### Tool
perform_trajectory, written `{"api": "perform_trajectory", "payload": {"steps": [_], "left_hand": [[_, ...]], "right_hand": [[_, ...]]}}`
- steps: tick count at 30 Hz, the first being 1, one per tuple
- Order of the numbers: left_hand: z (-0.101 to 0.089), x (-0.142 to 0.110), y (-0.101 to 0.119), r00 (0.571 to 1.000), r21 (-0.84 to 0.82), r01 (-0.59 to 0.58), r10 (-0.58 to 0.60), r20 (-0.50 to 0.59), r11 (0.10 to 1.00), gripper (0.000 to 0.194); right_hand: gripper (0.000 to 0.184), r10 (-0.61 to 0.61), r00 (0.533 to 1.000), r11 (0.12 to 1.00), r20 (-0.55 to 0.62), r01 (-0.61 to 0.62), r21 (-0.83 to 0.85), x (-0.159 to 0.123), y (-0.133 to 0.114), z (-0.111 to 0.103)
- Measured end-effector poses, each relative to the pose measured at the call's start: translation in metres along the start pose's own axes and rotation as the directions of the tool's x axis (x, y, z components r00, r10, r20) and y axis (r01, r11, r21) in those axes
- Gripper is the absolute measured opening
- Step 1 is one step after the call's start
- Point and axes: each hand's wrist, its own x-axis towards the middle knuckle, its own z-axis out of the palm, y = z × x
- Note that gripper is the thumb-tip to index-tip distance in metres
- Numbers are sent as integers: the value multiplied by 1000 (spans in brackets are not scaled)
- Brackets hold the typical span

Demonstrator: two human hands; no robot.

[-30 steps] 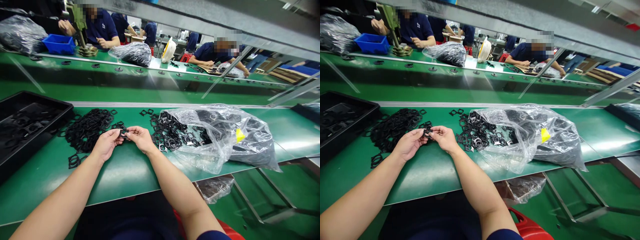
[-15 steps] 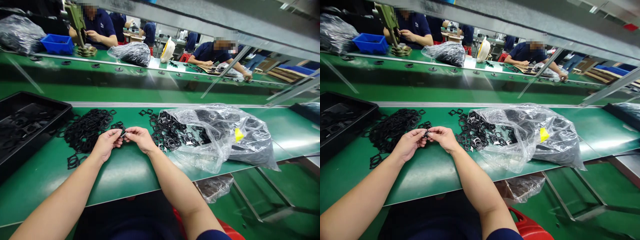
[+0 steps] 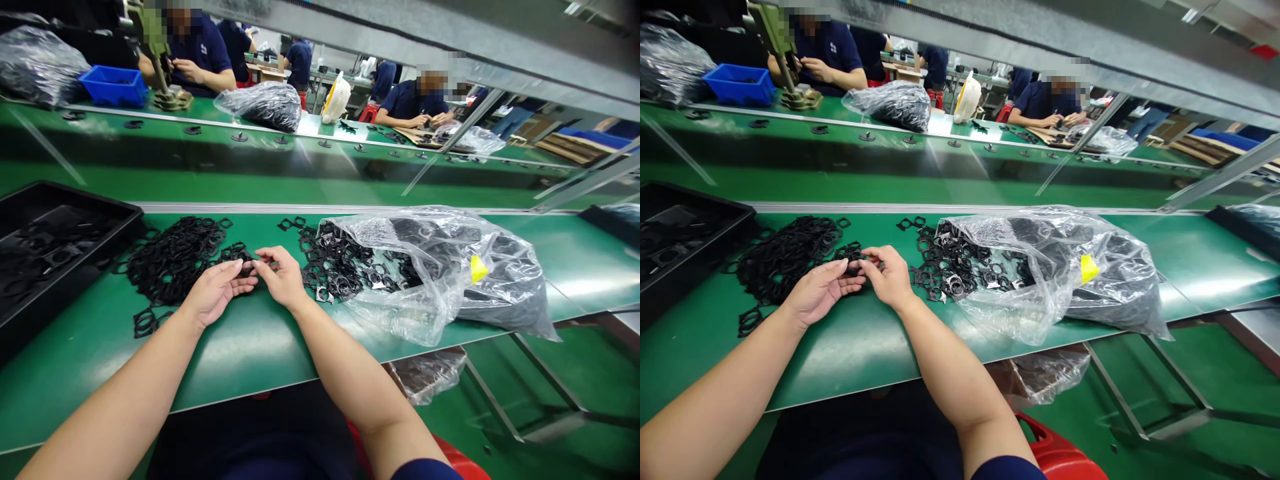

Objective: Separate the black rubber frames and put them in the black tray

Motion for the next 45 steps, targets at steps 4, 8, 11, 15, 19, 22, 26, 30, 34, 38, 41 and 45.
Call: {"api": "perform_trajectory", "payload": {"steps": [4,8,11,15,19,22,26,30,34,38,41,45], "left_hand": [[0,-1,0,1000,-15,3,-3,-1,1000,20],[2,-3,-1,1000,-11,21,-21,13,1000,20],[3,-4,0,999,-12,27,-26,24,1000,21],[3,-4,-1,1000,-10,17,-17,16,1000,23],[2,-3,-3,1000,5,-22,22,16,1000,25],[1,-2,-5,999,29,-53,52,15,998,24],[0,-1,-6,998,56,-67,66,15,996,24],[0,-1,-6,998,65,-59,58,14,996,27],[0,-1,-6,999,77,-55,55,1,996,28],[-1,-1,-6,996,142,-94,92,20,985,26],[-2,-1,-7,993,197,-121,115,42,973,23],[-1,-2,-6,997,119,-45,37,62,992,24]], "right_hand": [[14,-170,985,975,-3,168,-149,-2,-5,-2],[13,-259,966,941,17,256,-221,-3,-6,-2],[13,-302,953,916,21,296,-272,-4,-6,-3],[13,-360,933,884,23,349,-312,-4,-4,-3],[11,-442,897,845,21,425,-325,-3,-3,-4],[9,-468,883,832,23,449,-325,-2,-3,-4],[9,-467,884,829,25,448,-334,-2,-2,-4],[10,-486,874,814,23,462,-351,-3,1,-5],[13,-455,887,809,74,447,-381,-2,1,-7],[11,-403,912,864,75,406,-297,-2,-3,-7],[10,-299,953,935,42,301,-189,-3,-5,-4],[16,-106,994,994,3,106,2,-4,-1,2]]}}
